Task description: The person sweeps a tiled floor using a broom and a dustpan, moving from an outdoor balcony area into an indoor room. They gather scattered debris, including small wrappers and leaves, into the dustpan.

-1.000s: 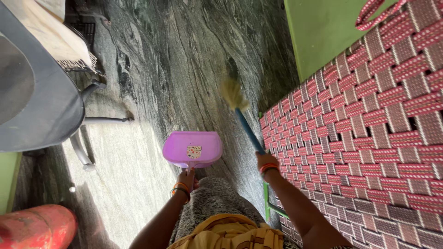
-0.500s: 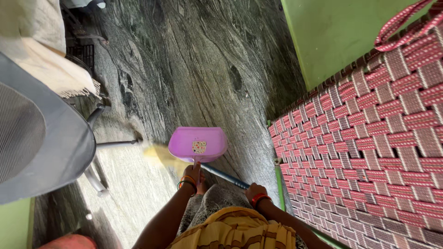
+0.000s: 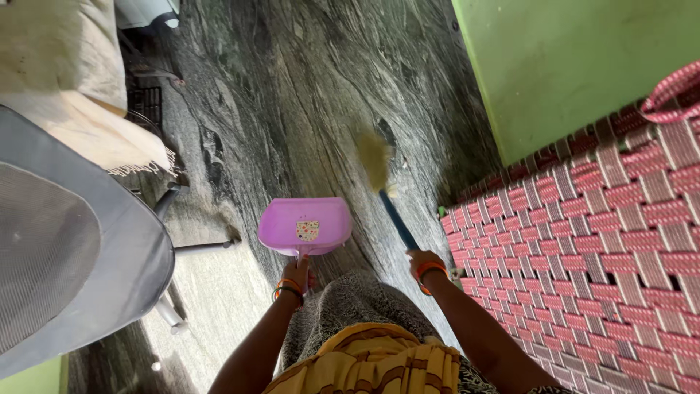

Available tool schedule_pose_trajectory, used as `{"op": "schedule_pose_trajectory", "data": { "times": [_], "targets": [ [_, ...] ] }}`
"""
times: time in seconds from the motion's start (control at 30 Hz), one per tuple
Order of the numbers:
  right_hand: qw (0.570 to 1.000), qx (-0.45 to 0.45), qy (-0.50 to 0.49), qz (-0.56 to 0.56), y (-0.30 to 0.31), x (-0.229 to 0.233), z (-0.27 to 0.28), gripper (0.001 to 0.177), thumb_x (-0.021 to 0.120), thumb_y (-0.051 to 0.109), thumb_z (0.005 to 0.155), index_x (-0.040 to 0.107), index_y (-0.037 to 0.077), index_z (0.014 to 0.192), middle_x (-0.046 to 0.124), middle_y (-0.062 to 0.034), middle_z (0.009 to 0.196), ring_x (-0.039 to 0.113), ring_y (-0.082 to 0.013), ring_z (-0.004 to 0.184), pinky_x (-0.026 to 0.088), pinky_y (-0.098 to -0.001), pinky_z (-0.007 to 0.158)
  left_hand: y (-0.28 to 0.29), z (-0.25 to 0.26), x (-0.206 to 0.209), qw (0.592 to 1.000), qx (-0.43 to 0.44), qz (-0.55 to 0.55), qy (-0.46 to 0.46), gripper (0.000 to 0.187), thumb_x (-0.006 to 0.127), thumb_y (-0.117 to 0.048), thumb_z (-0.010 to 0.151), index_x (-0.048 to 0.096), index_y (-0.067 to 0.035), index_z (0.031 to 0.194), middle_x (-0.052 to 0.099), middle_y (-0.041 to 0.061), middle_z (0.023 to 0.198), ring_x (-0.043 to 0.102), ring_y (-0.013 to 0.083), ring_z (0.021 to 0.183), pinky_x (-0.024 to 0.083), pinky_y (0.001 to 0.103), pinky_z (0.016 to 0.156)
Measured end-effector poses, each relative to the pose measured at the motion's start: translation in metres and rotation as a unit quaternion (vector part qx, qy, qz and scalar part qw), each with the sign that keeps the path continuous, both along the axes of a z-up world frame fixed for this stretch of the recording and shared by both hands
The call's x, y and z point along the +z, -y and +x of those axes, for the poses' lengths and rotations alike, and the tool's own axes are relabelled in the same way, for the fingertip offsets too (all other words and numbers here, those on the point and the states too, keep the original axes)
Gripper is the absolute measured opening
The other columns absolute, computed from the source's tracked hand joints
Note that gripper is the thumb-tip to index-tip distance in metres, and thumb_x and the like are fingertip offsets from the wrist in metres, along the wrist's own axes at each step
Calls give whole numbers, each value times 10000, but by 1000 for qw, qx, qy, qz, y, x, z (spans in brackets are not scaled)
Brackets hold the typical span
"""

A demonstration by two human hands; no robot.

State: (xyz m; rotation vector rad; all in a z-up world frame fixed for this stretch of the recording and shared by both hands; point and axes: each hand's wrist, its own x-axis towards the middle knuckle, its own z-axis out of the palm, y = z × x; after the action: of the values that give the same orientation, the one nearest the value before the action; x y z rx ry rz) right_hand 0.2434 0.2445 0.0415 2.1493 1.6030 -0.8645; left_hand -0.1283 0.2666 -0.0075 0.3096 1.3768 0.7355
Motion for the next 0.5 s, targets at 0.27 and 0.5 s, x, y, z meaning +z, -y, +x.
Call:
{"op": "schedule_pose_trajectory", "data": {
  "times": [0.27, 0.5],
  "targets": [
    [995, 81, -47, -13, -12, -11, -55, 638, 572, 187, 919, 441, 288, 1535, 733, -225, 1090, 710, -377, 979, 576, -489, 883, -42, -6, 0, 999, 21, -6, -40, 448, 607, -431, 983, 522, -4, 880, 553, 135, 621, 511, 226, 421, 468, 390, 402],
    [991, 34, 28, -125, -76, -22, -79, 778, 507, 724, 1000, 761, 2, 1139, 766, -167, 927, 752, -317, 820, 617, -430, 739, -103, 11, -2, 998, 26, -29, -47, 446, 582, -451, 981, 535, -19, 879, 560, 141, 653, 518, 225, 441, 523, 401, 446]
  ]
}}
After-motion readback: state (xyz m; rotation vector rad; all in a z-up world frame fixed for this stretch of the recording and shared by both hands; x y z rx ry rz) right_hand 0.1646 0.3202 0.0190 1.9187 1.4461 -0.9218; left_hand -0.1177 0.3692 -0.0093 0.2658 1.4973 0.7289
